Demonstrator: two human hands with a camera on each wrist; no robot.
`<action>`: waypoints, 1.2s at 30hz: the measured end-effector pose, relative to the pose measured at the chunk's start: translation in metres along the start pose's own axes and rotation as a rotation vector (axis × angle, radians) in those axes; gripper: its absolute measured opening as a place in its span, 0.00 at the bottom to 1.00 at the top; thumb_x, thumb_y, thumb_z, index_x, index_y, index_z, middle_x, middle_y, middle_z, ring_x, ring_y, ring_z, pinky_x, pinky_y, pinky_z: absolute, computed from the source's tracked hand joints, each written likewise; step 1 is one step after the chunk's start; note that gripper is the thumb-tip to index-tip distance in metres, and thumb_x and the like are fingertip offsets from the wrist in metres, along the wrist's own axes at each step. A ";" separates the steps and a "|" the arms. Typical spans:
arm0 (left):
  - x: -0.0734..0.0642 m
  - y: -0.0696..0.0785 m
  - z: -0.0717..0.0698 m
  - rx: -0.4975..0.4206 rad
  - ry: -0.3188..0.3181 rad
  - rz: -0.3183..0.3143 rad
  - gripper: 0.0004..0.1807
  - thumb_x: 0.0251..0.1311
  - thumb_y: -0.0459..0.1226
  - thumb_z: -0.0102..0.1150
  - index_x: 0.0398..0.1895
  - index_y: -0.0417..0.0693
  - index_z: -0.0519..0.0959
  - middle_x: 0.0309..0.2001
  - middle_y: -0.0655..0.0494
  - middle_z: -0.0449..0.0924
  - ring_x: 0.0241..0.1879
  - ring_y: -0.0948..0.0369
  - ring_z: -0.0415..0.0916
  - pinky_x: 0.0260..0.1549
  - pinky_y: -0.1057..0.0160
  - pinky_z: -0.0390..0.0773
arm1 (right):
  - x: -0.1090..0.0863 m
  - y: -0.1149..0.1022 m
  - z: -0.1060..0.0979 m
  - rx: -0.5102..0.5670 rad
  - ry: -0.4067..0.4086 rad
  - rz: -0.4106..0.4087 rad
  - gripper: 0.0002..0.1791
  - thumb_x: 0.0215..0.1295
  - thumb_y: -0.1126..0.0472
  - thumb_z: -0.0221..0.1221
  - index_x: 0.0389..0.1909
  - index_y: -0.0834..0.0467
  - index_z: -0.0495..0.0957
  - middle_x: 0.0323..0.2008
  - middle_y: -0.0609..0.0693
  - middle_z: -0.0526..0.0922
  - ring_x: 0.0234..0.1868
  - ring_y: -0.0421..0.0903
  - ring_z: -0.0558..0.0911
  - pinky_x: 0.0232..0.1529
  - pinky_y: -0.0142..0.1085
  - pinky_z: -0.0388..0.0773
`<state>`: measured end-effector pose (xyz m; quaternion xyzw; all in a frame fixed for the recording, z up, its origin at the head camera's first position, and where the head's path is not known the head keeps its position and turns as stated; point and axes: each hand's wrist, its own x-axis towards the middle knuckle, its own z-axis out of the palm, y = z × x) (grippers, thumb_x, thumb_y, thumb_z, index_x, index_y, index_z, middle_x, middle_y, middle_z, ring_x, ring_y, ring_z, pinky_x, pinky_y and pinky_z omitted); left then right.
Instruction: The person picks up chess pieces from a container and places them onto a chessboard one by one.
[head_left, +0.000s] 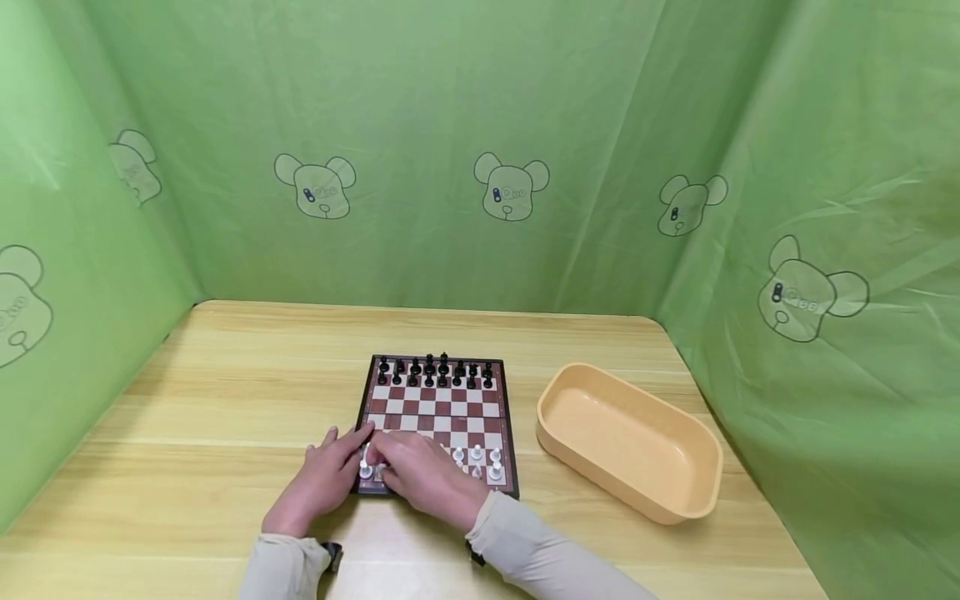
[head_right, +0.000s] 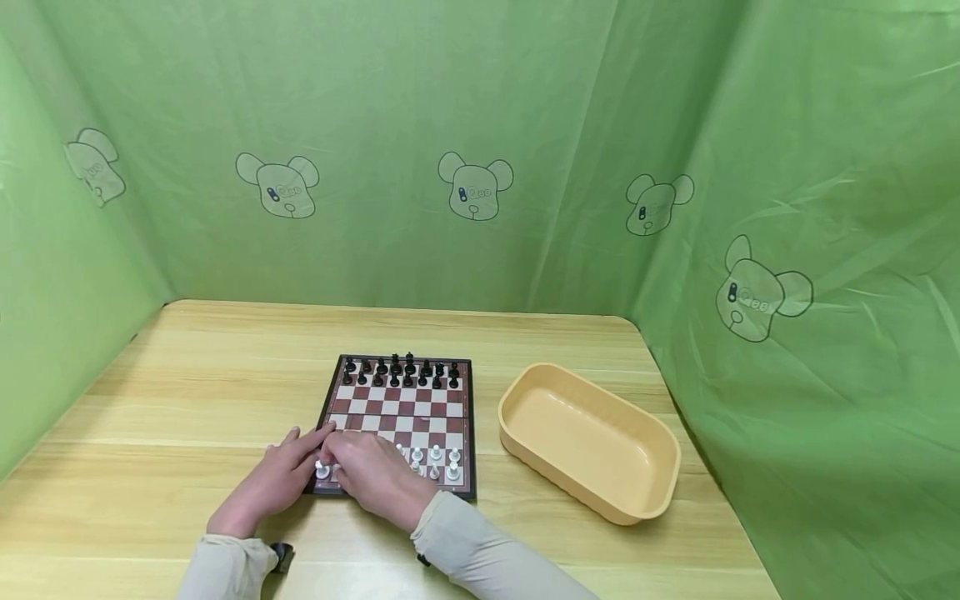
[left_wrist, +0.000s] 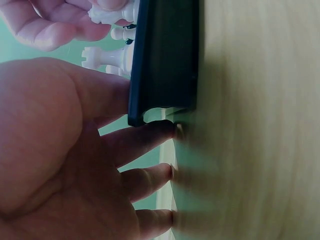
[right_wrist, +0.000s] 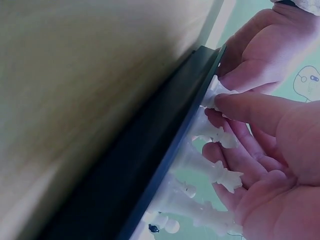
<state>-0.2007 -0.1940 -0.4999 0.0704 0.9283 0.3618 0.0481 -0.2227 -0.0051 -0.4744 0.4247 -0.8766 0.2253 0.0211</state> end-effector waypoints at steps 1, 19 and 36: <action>0.000 0.000 0.000 0.000 0.000 0.001 0.26 0.77 0.33 0.45 0.76 0.41 0.68 0.73 0.35 0.66 0.76 0.28 0.45 0.69 0.22 0.38 | 0.000 0.000 0.000 -0.002 0.001 -0.001 0.12 0.64 0.71 0.66 0.45 0.56 0.82 0.42 0.46 0.87 0.41 0.36 0.84 0.43 0.16 0.77; 0.001 0.001 0.000 -0.001 -0.003 -0.003 0.26 0.77 0.34 0.45 0.76 0.42 0.68 0.73 0.34 0.66 0.76 0.27 0.45 0.69 0.22 0.38 | 0.002 -0.001 0.001 -0.027 -0.010 0.019 0.11 0.63 0.72 0.67 0.43 0.56 0.82 0.41 0.46 0.87 0.41 0.36 0.85 0.42 0.17 0.78; 0.000 0.002 0.000 -0.002 -0.002 -0.003 0.26 0.77 0.34 0.45 0.76 0.42 0.68 0.73 0.34 0.66 0.76 0.27 0.46 0.69 0.22 0.38 | 0.002 -0.003 0.003 -0.082 0.006 0.009 0.11 0.63 0.72 0.67 0.43 0.56 0.83 0.39 0.45 0.88 0.39 0.35 0.85 0.41 0.15 0.77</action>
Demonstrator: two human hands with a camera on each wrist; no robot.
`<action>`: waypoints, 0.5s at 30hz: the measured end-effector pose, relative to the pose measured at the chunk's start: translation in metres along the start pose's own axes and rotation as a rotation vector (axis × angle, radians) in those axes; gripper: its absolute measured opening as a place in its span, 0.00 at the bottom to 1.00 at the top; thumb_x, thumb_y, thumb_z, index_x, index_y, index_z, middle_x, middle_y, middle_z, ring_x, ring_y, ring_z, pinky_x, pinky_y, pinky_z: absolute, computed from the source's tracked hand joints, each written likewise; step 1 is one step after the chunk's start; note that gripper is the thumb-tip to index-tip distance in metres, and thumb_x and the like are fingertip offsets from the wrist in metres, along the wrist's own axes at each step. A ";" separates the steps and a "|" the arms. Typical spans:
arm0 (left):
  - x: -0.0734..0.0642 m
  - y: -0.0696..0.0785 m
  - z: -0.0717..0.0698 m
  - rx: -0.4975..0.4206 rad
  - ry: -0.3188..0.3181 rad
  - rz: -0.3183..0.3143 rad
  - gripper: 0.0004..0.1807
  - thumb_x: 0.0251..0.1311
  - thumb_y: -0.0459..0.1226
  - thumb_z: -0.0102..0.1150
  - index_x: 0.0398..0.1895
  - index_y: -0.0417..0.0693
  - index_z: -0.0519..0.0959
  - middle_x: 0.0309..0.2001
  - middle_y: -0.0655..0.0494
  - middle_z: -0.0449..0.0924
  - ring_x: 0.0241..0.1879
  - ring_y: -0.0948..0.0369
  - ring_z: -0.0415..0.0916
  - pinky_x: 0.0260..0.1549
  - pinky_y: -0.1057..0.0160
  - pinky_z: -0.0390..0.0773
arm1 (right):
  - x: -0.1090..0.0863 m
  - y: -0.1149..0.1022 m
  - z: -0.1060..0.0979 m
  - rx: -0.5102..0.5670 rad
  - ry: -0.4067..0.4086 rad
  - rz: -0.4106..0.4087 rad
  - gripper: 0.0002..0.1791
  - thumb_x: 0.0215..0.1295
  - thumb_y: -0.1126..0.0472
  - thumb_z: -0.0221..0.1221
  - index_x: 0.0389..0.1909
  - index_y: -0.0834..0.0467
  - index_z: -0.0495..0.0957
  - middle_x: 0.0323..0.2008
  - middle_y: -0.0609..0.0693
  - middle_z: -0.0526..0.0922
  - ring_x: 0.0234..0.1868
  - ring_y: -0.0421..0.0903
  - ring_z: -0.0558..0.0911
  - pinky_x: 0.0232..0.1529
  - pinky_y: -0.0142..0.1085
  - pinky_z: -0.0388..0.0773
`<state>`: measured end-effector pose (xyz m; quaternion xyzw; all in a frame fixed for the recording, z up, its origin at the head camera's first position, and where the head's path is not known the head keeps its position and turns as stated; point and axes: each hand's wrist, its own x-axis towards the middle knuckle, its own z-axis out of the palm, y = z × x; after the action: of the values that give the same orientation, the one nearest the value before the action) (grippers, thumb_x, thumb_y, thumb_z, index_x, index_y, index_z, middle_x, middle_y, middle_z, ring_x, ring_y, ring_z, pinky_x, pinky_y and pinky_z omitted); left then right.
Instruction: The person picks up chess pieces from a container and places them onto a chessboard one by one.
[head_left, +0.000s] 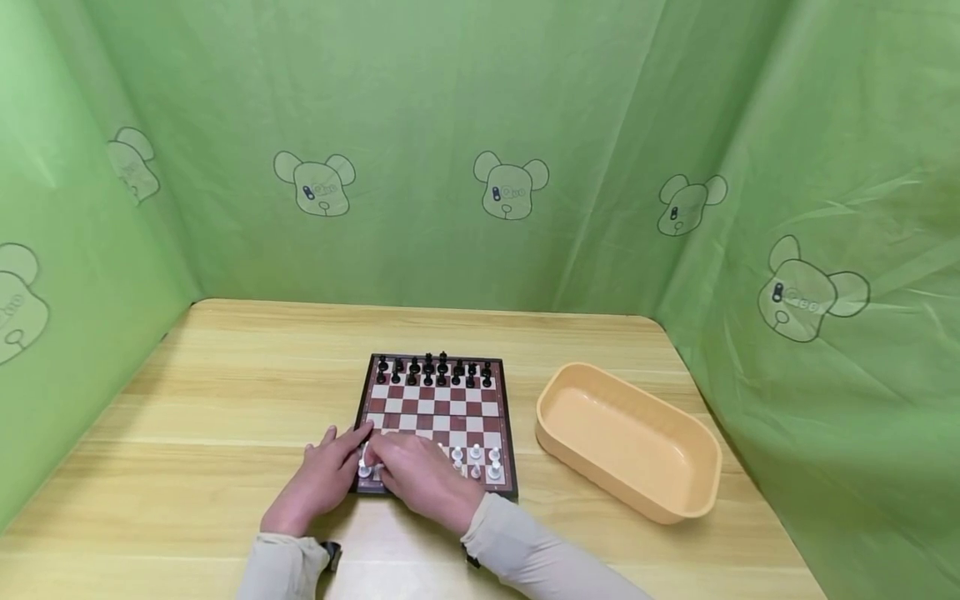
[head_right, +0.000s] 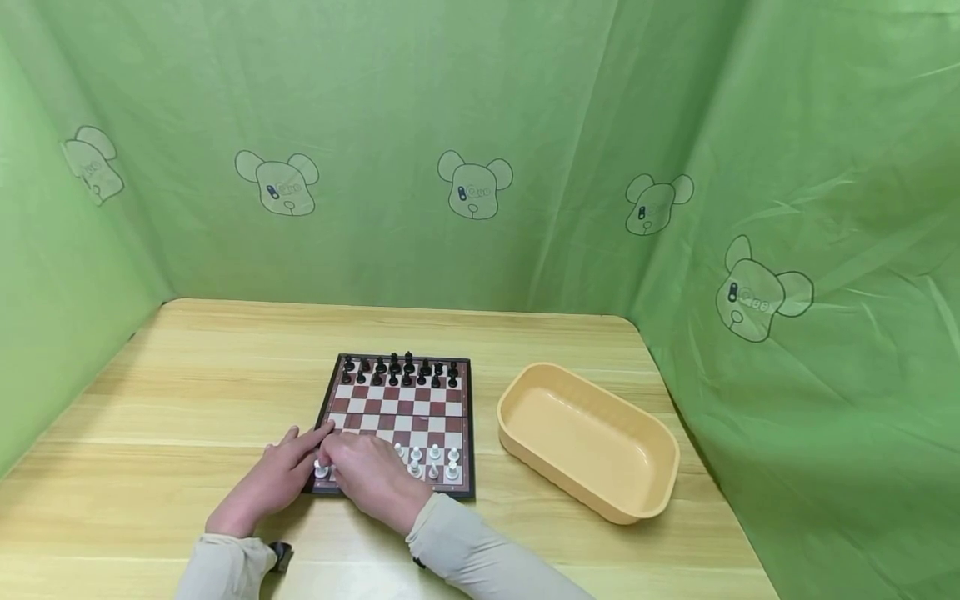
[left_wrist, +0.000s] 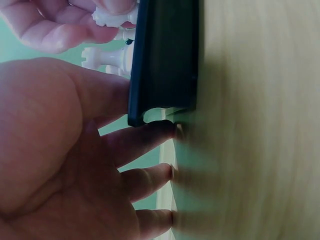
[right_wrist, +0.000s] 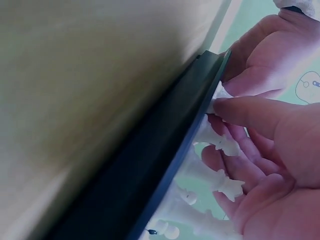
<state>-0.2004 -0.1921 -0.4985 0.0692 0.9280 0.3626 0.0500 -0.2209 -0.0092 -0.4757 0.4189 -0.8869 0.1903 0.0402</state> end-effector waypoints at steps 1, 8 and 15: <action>0.000 0.000 0.000 0.001 0.001 0.003 0.26 0.77 0.34 0.45 0.76 0.42 0.68 0.73 0.34 0.66 0.75 0.27 0.46 0.69 0.22 0.38 | 0.000 0.000 0.000 -0.008 -0.001 0.001 0.11 0.63 0.72 0.67 0.43 0.56 0.83 0.39 0.45 0.88 0.38 0.35 0.85 0.41 0.15 0.77; 0.000 0.000 0.000 0.001 -0.004 0.000 0.26 0.77 0.34 0.45 0.76 0.42 0.68 0.73 0.34 0.66 0.76 0.27 0.46 0.69 0.21 0.38 | 0.002 -0.001 0.001 -0.022 -0.023 0.012 0.11 0.63 0.72 0.66 0.43 0.56 0.83 0.39 0.45 0.88 0.37 0.34 0.85 0.39 0.16 0.77; 0.000 0.000 0.001 -0.001 -0.001 0.002 0.26 0.77 0.34 0.45 0.76 0.42 0.68 0.73 0.34 0.66 0.75 0.27 0.46 0.69 0.21 0.38 | 0.001 -0.002 0.002 -0.027 -0.033 0.032 0.12 0.62 0.72 0.68 0.44 0.55 0.83 0.39 0.45 0.88 0.35 0.34 0.84 0.35 0.15 0.76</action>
<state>-0.2005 -0.1917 -0.4993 0.0702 0.9277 0.3632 0.0504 -0.2197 -0.0117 -0.4765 0.4073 -0.8966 0.1718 0.0282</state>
